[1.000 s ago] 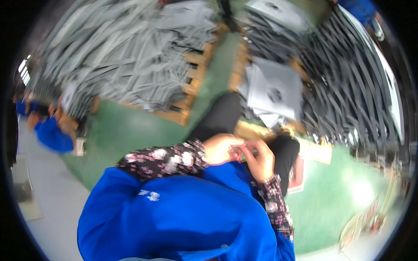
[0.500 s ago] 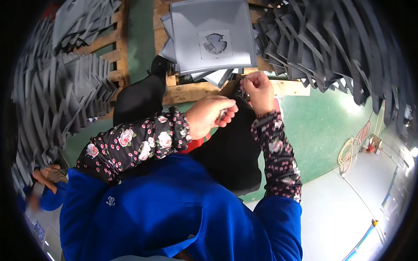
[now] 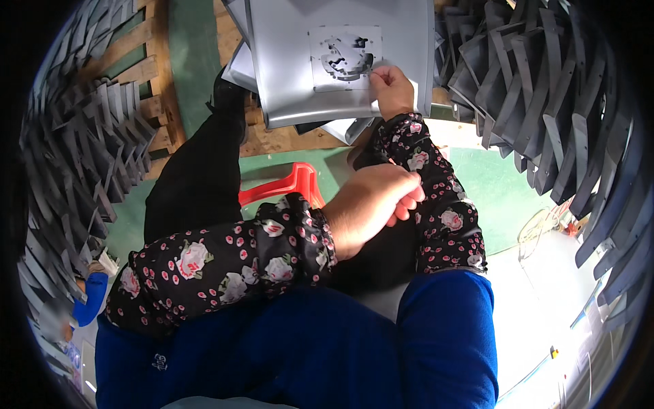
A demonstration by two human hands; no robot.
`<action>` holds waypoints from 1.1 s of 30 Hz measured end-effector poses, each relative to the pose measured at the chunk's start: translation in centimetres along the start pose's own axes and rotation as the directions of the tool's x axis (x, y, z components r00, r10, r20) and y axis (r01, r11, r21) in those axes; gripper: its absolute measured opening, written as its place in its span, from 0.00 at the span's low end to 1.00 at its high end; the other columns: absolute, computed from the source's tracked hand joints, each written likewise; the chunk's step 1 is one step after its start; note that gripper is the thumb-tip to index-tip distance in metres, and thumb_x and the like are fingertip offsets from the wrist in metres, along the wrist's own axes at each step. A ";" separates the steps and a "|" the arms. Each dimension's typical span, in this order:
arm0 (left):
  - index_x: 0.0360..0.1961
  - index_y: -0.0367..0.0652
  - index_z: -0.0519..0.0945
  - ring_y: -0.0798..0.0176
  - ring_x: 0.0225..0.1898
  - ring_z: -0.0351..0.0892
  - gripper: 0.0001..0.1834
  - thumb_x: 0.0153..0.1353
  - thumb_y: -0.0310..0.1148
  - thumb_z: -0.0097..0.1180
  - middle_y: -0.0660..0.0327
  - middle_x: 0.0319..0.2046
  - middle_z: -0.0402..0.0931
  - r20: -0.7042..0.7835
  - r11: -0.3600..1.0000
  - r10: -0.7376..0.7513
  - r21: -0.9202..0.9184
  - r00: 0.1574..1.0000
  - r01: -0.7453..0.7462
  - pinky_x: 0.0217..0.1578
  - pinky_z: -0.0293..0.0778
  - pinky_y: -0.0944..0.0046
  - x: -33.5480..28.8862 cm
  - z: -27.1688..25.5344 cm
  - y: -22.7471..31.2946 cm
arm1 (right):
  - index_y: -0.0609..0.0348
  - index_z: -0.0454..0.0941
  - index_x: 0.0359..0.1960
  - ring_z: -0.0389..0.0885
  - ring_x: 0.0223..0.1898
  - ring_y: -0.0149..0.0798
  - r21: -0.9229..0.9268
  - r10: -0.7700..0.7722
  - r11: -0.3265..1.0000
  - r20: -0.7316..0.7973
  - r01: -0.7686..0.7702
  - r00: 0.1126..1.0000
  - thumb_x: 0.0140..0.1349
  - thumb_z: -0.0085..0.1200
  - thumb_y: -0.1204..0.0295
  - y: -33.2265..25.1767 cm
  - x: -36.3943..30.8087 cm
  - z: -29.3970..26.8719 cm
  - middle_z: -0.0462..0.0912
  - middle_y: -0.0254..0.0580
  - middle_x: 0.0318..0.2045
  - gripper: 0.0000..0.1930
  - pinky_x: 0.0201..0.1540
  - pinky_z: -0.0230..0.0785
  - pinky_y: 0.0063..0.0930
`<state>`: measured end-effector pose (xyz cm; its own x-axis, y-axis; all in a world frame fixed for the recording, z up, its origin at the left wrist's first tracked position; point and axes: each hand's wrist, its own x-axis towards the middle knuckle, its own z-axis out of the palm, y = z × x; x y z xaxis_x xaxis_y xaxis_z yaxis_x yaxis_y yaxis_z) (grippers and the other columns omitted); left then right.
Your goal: Assembling small components and fasteners onto grey metal panels while seated on a stool.
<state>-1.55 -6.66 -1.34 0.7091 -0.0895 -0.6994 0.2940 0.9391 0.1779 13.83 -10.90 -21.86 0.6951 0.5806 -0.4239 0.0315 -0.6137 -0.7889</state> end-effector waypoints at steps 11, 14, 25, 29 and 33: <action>0.26 0.43 0.73 0.75 0.23 0.67 0.14 0.57 0.42 0.41 0.68 0.22 0.69 0.005 0.999 -0.012 0.039 1.000 0.011 0.24 0.63 0.74 -0.5 -0.8 -1.0 | 0.60 0.74 0.27 0.70 0.22 0.24 0.046 -0.064 0.997 0.001 0.064 0.998 0.50 0.53 0.73 -0.1 -1.3 0.6 0.75 0.31 0.20 0.05 0.29 0.64 0.17; 0.26 0.43 0.73 0.76 0.23 0.67 0.14 0.57 0.42 0.41 0.69 0.22 0.69 0.006 0.995 -0.037 0.089 0.999 0.036 0.24 0.63 0.75 -0.9 -0.8 -1.2 | 0.62 0.74 0.29 0.71 0.26 0.22 -0.133 -0.023 0.991 0.012 0.024 1.000 0.51 0.53 0.74 -1.2 -1.9 1.0 0.75 0.29 0.24 0.05 0.33 0.64 0.15; 0.25 0.44 0.73 0.75 0.24 0.68 0.14 0.55 0.43 0.42 0.69 0.22 0.69 0.068 0.937 0.178 0.292 0.982 -0.190 0.25 0.63 0.75 -1.3 -1.0 -2.2 | 0.58 0.71 0.27 0.74 0.28 0.46 -0.530 -0.257 0.811 0.056 0.247 0.965 0.51 0.49 0.67 -2.9 -2.6 1.6 0.76 0.44 0.24 0.07 0.31 0.66 0.34; 0.25 0.45 0.73 0.74 0.25 0.68 0.13 0.54 0.42 0.42 0.68 0.23 0.69 0.061 0.952 0.127 0.272 0.990 -0.139 0.25 0.63 0.75 -1.5 -1.1 -1.9 | 0.58 0.69 0.27 0.73 0.30 0.50 -0.633 -0.273 0.717 0.132 0.293 0.953 0.52 0.48 0.67 -3.4 -2.8 1.9 0.75 0.46 0.25 0.08 0.33 0.64 0.39; 0.25 0.44 0.73 0.74 0.25 0.68 0.13 0.54 0.41 0.42 0.68 0.23 0.69 0.053 0.958 0.109 0.261 0.993 -0.120 0.25 0.64 0.74 -1.7 -1.2 -1.6 | 0.59 0.69 0.28 0.72 0.32 0.51 -0.670 -0.310 0.663 0.160 0.334 0.937 0.53 0.47 0.68 -2.9 -2.6 2.1 0.74 0.47 0.26 0.08 0.34 0.64 0.40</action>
<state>-4.02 -7.65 -1.31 0.7699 -0.0036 -0.6381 0.3642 0.8236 0.4348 10.44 -9.51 -19.38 0.5264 0.8202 -0.2240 0.7345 -0.5713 -0.3661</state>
